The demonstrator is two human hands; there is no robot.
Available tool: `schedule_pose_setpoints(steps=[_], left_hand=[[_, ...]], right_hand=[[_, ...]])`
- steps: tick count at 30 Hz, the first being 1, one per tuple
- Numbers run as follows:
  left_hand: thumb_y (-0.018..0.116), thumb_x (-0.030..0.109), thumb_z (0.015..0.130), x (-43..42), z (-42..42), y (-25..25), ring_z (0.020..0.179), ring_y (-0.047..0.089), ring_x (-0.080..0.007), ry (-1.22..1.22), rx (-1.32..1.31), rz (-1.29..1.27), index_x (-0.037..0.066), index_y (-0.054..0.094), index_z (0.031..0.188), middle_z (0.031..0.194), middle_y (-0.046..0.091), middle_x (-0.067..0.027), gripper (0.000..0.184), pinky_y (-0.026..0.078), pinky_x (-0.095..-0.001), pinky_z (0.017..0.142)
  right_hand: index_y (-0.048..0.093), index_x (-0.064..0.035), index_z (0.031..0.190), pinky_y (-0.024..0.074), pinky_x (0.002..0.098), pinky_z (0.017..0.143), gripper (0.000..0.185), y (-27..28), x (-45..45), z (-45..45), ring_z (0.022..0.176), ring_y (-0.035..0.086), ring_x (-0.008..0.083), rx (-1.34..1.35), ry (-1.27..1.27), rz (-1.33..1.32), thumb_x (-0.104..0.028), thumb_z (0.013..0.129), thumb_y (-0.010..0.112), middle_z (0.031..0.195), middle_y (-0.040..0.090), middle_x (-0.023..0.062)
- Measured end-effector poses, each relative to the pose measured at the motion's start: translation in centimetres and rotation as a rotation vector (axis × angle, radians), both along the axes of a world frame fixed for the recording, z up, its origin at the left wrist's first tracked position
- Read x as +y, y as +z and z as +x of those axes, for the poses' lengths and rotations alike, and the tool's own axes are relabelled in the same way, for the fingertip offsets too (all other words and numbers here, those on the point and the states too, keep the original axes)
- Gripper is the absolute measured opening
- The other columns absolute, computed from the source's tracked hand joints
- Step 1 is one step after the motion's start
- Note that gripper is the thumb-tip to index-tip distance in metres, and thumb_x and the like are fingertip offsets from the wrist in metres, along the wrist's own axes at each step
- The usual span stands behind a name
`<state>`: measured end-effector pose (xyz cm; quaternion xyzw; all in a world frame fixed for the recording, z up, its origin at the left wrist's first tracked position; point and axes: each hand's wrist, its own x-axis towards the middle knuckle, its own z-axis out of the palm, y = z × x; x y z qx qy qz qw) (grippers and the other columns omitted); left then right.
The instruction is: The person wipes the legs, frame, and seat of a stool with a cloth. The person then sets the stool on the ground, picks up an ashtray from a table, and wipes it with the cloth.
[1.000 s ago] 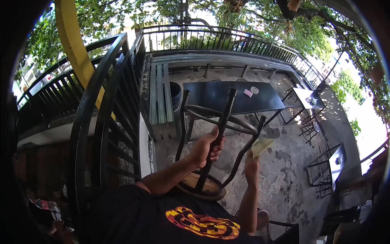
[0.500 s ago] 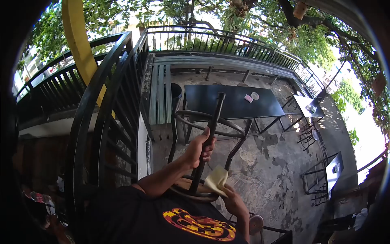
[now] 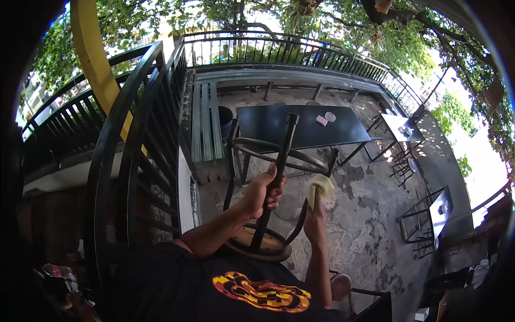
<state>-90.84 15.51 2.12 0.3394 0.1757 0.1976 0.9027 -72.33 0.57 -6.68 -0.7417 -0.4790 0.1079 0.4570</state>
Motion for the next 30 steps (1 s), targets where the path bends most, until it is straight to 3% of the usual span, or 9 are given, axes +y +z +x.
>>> schedule_pose_setpoints(steps=[1,7,10,16,19,23,26,27,30], left_hand=[[0.039,0.073,0.101,0.0,0.0,-0.1,0.05,0.026,-0.0045,0.01,0.012,-0.004,0.016,0.05,0.087,0.064,0.033,0.008,0.06,0.024,-0.0227,0.047],[0.041,0.072,0.1,0.6,0.1,-1.3,0.049,0.027,-0.0043,0.043,0.028,-0.031,0.016,0.049,0.086,0.063,0.033,0.0084,0.059,0.025,-0.0224,0.046],[0.042,0.073,0.1,0.7,0.2,-1.7,0.049,0.027,-0.0043,0.036,0.021,-0.064,0.016,0.049,0.086,0.063,0.033,0.0084,0.059,0.025,-0.0224,0.046],[0.043,0.072,0.099,0.8,0.2,-1.6,0.048,0.027,-0.0044,0.018,0.011,-0.07,0.017,0.049,0.086,0.063,0.033,0.0083,0.058,0.024,-0.0223,0.046],[0.043,0.073,0.099,0.8,0.2,-1.0,0.048,0.027,-0.0045,0.039,0.004,-0.061,0.017,0.05,0.086,0.064,0.033,0.0081,0.058,0.024,-0.0225,0.046],[0.043,0.072,0.1,0.3,0.2,-0.9,0.048,0.026,-0.0043,0.01,-0.004,-0.048,0.016,0.05,0.084,0.063,0.032,0.0082,0.058,0.023,-0.0228,0.045],[0.042,0.072,0.1,-0.1,0.1,-0.6,0.048,0.026,-0.0042,0.002,0.006,-0.02,0.016,0.049,0.082,0.062,0.032,0.0083,0.059,0.023,-0.0231,0.045],[0.042,0.073,0.1,-0.1,0.1,-0.5,0.048,0.026,-0.0042,0.0,0.009,-0.008,0.016,0.049,0.082,0.063,0.032,0.0083,0.059,0.023,-0.0231,0.045],[0.042,0.073,0.099,-0.1,0.0,-0.7,0.049,0.027,-0.0045,-0.02,0.004,-0.012,0.016,0.051,0.087,0.064,0.034,0.0076,0.059,0.024,-0.0232,0.046]], right_hand=[[0.043,-0.0106,0.155,0.0443,0.0444,0.108,0.064,0.4,0.1,-1.4,0.138,0.049,0.0447,0.168,0.0,-0.022,0.008,0.093,0.047,0.148,0.05,0.0294],[0.057,-0.0104,0.141,0.0474,0.0497,0.102,0.051,0.4,-4.1,-4.8,0.126,0.055,0.0483,-0.186,0.15,-0.309,0.001,0.091,0.051,0.139,0.056,0.0274],[0.06,-0.0098,0.137,0.048,0.0498,0.101,0.047,1.4,-6.1,-4.7,0.123,0.057,0.0477,-0.055,0.235,-0.431,-0.003,0.091,0.053,0.138,0.058,0.0263],[0.064,-0.0108,0.133,0.0507,0.0471,0.097,0.043,4.9,-7.3,-3.9,0.116,0.064,0.044,-0.04,0.463,-0.737,-0.01,0.09,0.059,0.119,0.069,0.0225],[0.065,-0.0112,0.132,0.0524,0.0454,0.094,0.045,6.4,-7.5,-1.1,0.112,0.067,0.04,0.129,0.397,-0.69,-0.005,0.088,0.057,0.114,0.071,0.0211],[0.055,-0.0151,0.146,0.0507,0.0444,0.102,0.063,8.1,-4.5,0.7,0.125,0.06,0.0405,-0.036,-0.084,-0.062,0.006,0.087,0.048,0.136,0.061,0.0228],[0.044,-0.0156,0.155,0.0459,0.0457,0.108,0.07,5.3,-1.1,2.5,0.135,0.051,0.0435,-0.321,-0.129,0.053,0.006,0.088,0.048,0.146,0.052,0.0254],[0.036,-0.0127,0.159,0.0418,0.0464,0.111,0.072,4.9,-0.2,2.0,0.14,0.045,0.0457,-0.243,-0.075,0.003,0.006,0.09,0.046,0.149,0.047,0.0292],[0.034,-0.0123,0.159,0.0408,0.046,0.111,0.07,-0.5,1.1,1.5,0.138,0.045,0.0482,-0.188,0.02,-0.05,0.006,0.092,0.045,0.149,0.047,0.0304]])
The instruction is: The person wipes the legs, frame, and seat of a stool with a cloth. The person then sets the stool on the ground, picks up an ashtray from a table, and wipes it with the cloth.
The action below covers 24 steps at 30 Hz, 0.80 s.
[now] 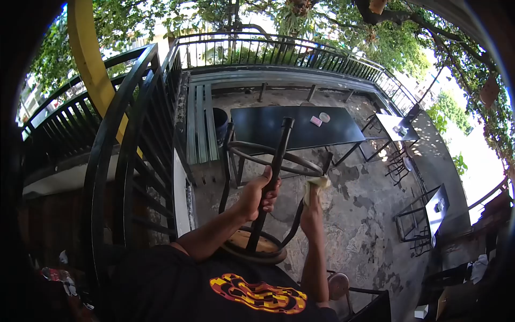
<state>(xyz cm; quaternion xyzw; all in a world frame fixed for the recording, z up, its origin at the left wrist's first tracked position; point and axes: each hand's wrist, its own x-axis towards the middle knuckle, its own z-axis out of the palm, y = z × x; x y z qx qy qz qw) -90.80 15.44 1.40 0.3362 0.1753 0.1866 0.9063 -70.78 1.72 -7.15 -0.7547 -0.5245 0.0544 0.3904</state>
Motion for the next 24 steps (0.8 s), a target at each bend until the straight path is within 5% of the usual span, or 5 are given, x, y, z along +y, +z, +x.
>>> schedule_pose_setpoints(steps=[6,11,15,19,24], left_hand=[[0.042,0.073,0.099,0.4,-0.3,-0.9,0.049,0.027,-0.0045,0.075,0.04,-0.034,0.016,0.05,0.085,0.064,0.033,0.0074,0.059,0.025,-0.0229,0.046],[0.041,0.073,0.1,0.9,-0.5,-1.4,0.049,0.026,-0.005,0.096,0.048,-0.079,0.016,0.049,0.084,0.064,0.033,0.0072,0.059,0.025,-0.0235,0.047],[0.043,0.068,0.102,0.6,-0.4,-1.3,0.048,0.026,-0.0048,0.078,-0.008,-0.112,0.016,0.051,0.085,0.063,0.034,0.0073,0.056,0.023,-0.0234,0.045],[0.043,0.069,0.101,-0.1,-0.3,-0.3,0.049,0.026,-0.0047,0.041,-0.014,-0.086,0.016,0.052,0.086,0.063,0.034,0.0073,0.056,0.023,-0.0233,0.046],[0.042,0.071,0.1,-0.6,-0.2,0.1,0.049,0.026,-0.0047,-0.001,-0.02,-0.024,0.016,0.051,0.086,0.063,0.033,0.0076,0.058,0.023,-0.0232,0.046]], right_hand=[[0.048,-0.0106,0.146,0.046,0.0547,0.102,0.062,0.9,-5.4,-5.7,0.125,0.05,0.0542,0.069,0.26,-0.226,0.004,0.086,0.048,0.147,0.044,0.033],[0.056,-0.0102,0.142,0.0517,0.0415,0.094,0.049,1.9,-10.7,-5.5,0.112,0.067,0.0316,0.448,0.412,-0.771,-0.003,0.094,0.057,0.125,0.066,0.0228],[0.054,-0.0097,0.146,0.0534,0.0361,0.088,0.047,3.1,-11.2,-1.4,0.106,0.068,0.0227,0.543,0.247,-0.643,-0.01,0.099,0.059,0.116,0.071,0.0115],[0.044,-0.0066,0.154,0.0498,0.0341,0.101,0.057,5.0,-6.4,-0.5,0.124,0.06,0.0248,0.515,-0.115,0.201,0.002,0.097,0.045,0.143,0.056,0.0167],[0.034,-0.0172,0.161,0.041,0.0338,0.108,0.064,-0.2,-1.8,-0.5,0.134,0.051,0.0284,0.373,-0.054,0.044,0.0,0.101,0.046,0.154,0.048,0.0199]])
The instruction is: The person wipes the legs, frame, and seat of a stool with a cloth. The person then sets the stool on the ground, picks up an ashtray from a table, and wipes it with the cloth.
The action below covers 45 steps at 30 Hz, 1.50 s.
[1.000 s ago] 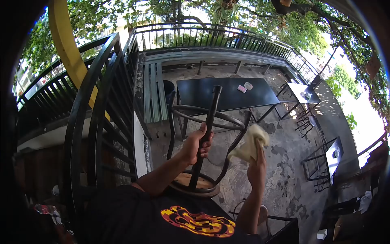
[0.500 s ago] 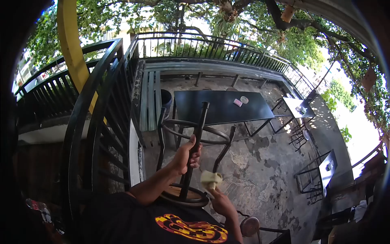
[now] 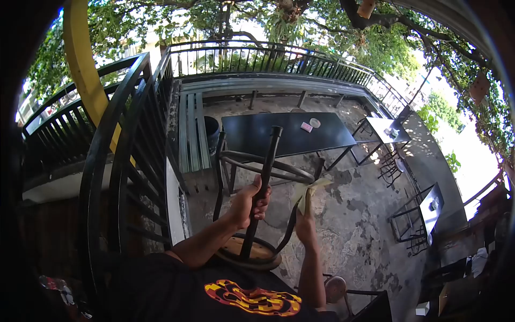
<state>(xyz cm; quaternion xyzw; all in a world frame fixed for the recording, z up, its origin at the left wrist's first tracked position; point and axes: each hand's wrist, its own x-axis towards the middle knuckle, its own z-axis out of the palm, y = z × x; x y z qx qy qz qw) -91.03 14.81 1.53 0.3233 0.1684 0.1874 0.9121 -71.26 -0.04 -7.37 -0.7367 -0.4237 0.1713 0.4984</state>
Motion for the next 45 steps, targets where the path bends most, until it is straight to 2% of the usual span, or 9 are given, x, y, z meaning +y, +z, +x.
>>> schedule_pose_setpoints(steps=[10,13,16,19,24,26,35,37,45], left_hand=[[0.041,0.071,0.101,0.9,-0.2,-1.3,0.048,0.026,-0.005,0.042,0.029,-0.043,0.016,0.05,0.087,0.062,0.033,0.0079,0.058,0.024,-0.0235,0.046],[0.041,0.07,0.102,0.9,-0.1,-0.8,0.048,0.025,-0.0043,0.045,0.034,-0.057,0.016,0.051,0.086,0.063,0.032,0.0084,0.056,0.023,-0.0232,0.045],[0.042,0.07,0.101,1.0,-0.1,-1.0,0.047,0.025,-0.0046,0.03,0.026,-0.052,0.016,0.051,0.087,0.063,0.033,0.0081,0.057,0.023,-0.0233,0.046],[0.041,0.071,0.101,1.1,0.0,-1.1,0.048,0.026,-0.005,0.035,0.018,-0.055,0.016,0.05,0.086,0.063,0.033,0.0077,0.057,0.023,-0.0235,0.046],[0.04,0.071,0.101,1.0,-0.2,-1.0,0.048,0.027,-0.0054,0.048,-0.005,-0.059,0.016,0.049,0.085,0.063,0.033,0.0074,0.058,0.024,-0.0234,0.046],[0.04,0.071,0.101,0.7,-0.4,-0.4,0.048,0.026,-0.0055,0.023,0.002,-0.027,0.016,0.05,0.085,0.063,0.033,0.0073,0.058,0.024,-0.0235,0.046],[0.041,0.072,0.101,0.2,-0.6,-0.2,0.049,0.026,-0.0049,0.041,0.021,0.012,0.016,0.05,0.085,0.063,0.032,0.0078,0.059,0.024,-0.0235,0.046],[0.04,0.071,0.101,0.5,-0.6,-0.7,0.05,0.027,-0.005,0.059,0.042,0.001,0.016,0.049,0.085,0.064,0.032,0.0078,0.058,0.024,-0.0236,0.047],[0.042,0.069,0.102,1.3,-0.8,-1.5,0.049,0.027,-0.0047,0.119,0.057,-0.066,0.016,0.05,0.09,0.065,0.034,0.007,0.055,0.024,-0.0229,0.046]], right_hand=[[0.049,-0.0144,0.15,0.044,0.043,0.108,0.052,-0.2,-8.0,-4.0,0.136,0.051,0.0395,-0.119,0.382,-0.36,-0.003,0.1,0.055,0.148,0.051,0.0228],[0.058,-0.0188,0.145,0.045,0.0373,0.107,0.047,0.9,-9.9,-4.2,0.131,0.059,0.0327,-0.038,0.411,-0.486,-0.007,0.099,0.059,0.139,0.062,0.0196],[0.06,-0.0189,0.144,0.0467,0.0356,0.103,0.043,-0.2,-11.7,-3.8,0.12,0.065,0.0276,0.133,0.482,-0.752,-0.013,0.101,0.06,0.13,0.068,0.0165],[0.06,-0.0133,0.139,0.0533,0.0397,0.088,0.038,2.3,-10.9,-4.7,0.102,0.073,0.0317,0.02,0.45,-0.719,-0.02,0.102,0.056,0.094,0.071,0.0237],[0.057,-0.0071,0.142,0.0507,0.0385,0.098,0.04,3.5,-7.2,-2.8,0.116,0.069,0.0297,-0.069,0.058,-0.111,-0.01,0.103,0.047,0.12,0.071,0.0178],[0.043,-0.0099,0.154,0.0467,0.0383,0.106,0.049,2.1,-4.8,-0.8,0.127,0.062,0.0298,-0.002,-0.073,0.077,-0.011,0.105,0.047,0.136,0.062,0.0244],[0.032,-0.0131,0.161,0.0468,0.0407,0.103,0.058,0.7,-1.2,-2.5,0.131,0.055,0.0453,-0.077,0.042,-0.14,-0.014,0.106,0.049,0.138,0.056,0.0336],[0.032,-0.012,0.16,0.048,0.0406,0.1,0.057,3.6,-3.2,-5.4,0.129,0.057,0.0438,-0.043,0.098,-0.486,-0.017,0.106,0.051,0.135,0.058,0.0331],[0.055,-0.0025,0.143,0.0469,0.0358,0.1,0.041,-4.1,-11.7,-2.6,0.117,0.064,0.0249,0.175,0.401,-0.385,-0.022,0.108,0.05,0.117,0.071,0.0192]])
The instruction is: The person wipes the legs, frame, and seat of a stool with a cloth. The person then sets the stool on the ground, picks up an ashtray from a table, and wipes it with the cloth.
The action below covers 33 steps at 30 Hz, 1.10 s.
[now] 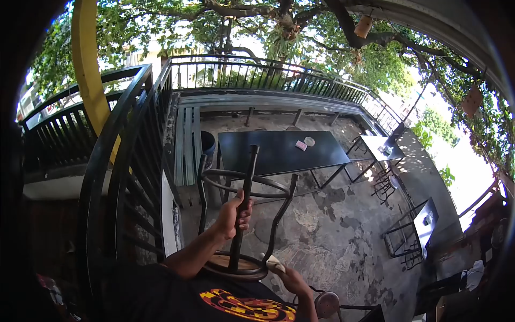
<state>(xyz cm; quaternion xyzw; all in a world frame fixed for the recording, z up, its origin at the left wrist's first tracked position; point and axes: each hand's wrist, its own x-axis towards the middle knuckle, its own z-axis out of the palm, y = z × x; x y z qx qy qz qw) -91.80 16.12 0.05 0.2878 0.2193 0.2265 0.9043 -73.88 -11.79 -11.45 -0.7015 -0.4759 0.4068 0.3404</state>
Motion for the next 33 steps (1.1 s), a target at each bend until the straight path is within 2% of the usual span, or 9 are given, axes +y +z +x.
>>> schedule_pose_setpoints(steps=[6,9,12,16,22,23,26,32,33], left_hand=[[0.042,0.067,0.103,-0.8,0.1,0.4,0.051,0.028,-0.0057,-0.084,-0.058,0.02,0.015,0.052,0.09,0.067,0.035,0.0065,0.054,0.025,-0.024,0.049],[0.042,0.068,0.102,-1.2,0.0,0.9,0.051,0.028,-0.0057,-0.13,-0.064,0.05,0.015,0.051,0.09,0.067,0.034,0.0062,0.055,0.025,-0.0244,0.048],[0.042,0.068,0.102,-1.1,-0.4,1.1,0.051,0.028,-0.006,-0.082,-0.091,0.04,0.015,0.051,0.089,0.066,0.033,0.0065,0.055,0.025,-0.0245,0.048],[0.046,0.069,0.101,-0.7,-0.6,0.3,0.049,0.027,-0.0049,-0.073,-0.112,0.011,0.015,0.052,0.089,0.063,0.034,0.0071,0.055,0.024,-0.0237,0.046],[0.046,0.069,0.101,0.0,-0.4,-0.1,0.048,0.027,-0.0051,-0.048,-0.082,-0.017,0.016,0.051,0.088,0.062,0.033,0.0074,0.055,0.023,-0.0236,0.046],[0.046,0.069,0.101,0.1,-0.4,-0.1,0.049,0.028,-0.0051,-0.049,-0.082,-0.016,0.015,0.051,0.088,0.062,0.033,0.0073,0.055,0.023,-0.0237,0.046],[0.045,0.07,0.1,0.5,-0.3,-0.2,0.049,0.028,-0.0051,-0.052,-0.074,-0.016,0.015,0.051,0.088,0.063,0.033,0.0071,0.056,0.023,-0.024,0.046],[0.04,0.071,0.101,1.7,-1.5,0.7,0.049,0.028,-0.0051,0.023,-0.115,-0.004,0.015,0.051,0.088,0.064,0.033,0.0071,0.059,0.024,-0.0245,0.046],[0.039,0.071,0.101,2.3,-1.9,0.4,0.049,0.028,-0.0052,0.031,-0.12,-0.003,0.015,0.051,0.088,0.064,0.033,0.0071,0.059,0.024,-0.0245,0.046]], right_hand=[[0.057,0.0011,0.137,0.0453,0.031,0.098,0.049,2.3,6.9,2.9,0.11,0.059,0.0153,0.039,-0.58,0.408,-0.039,0.111,0.046,0.122,0.067,0.0071],[0.056,0.0001,0.137,0.0469,0.0306,0.095,0.048,0.7,10.0,5.0,0.107,0.06,0.0137,0.307,-0.528,0.437,-0.038,0.111,0.045,0.119,0.066,0.0056],[0.058,-0.001,0.134,0.0481,0.0308,0.095,0.046,0.0,10.4,5.3,0.106,0.06,0.0135,0.19,-0.435,0.445,-0.038,0.111,0.045,0.118,0.065,0.0041],[0.059,-0.0005,0.132,0.045,0.0279,0.092,0.042,-0.1,8.5,2.0,0.102,0.055,0.0114,0.351,-0.296,0.363,-0.033,0.112,0.042,0.115,0.064,0.0026],[0.057,-0.0003,0.137,0.0436,0.0316,0.103,0.045,-6.0,2.1,2.3,0.119,0.056,0.0145,0.556,-0.238,0.016,-0.034,0.111,0.044,0.126,0.063,0.005],[0.056,0.0009,0.139,0.0437,0.0342,0.106,0.044,-6.2,1.7,1.6,0.121,0.057,0.0182,0.786,-0.275,0.046,-0.031,0.11,0.046,0.13,0.063,0.0066],[0.057,0.0017,0.135,0.0445,0.0372,0.107,0.043,-9.7,1.4,3.4,0.122,0.059,0.023,0.614,-0.21,0.098,-0.031,0.108,0.05,0.13,0.064,0.0096],[0.058,0.0026,0.126,0.0504,0.0414,0.099,0.041,-3.4,3.4,1.5,0.114,0.063,0.0264,1.158,-0.293,0.284,-0.032,0.105,0.052,0.121,0.066,0.0136],[0.057,0.0006,0.124,0.0521,0.0359,0.089,0.046,-3.8,3.2,1.8,0.1,0.064,0.0223,1.082,-0.319,0.256,-0.039,0.101,0.057,0.11,0.064,0.0121]])
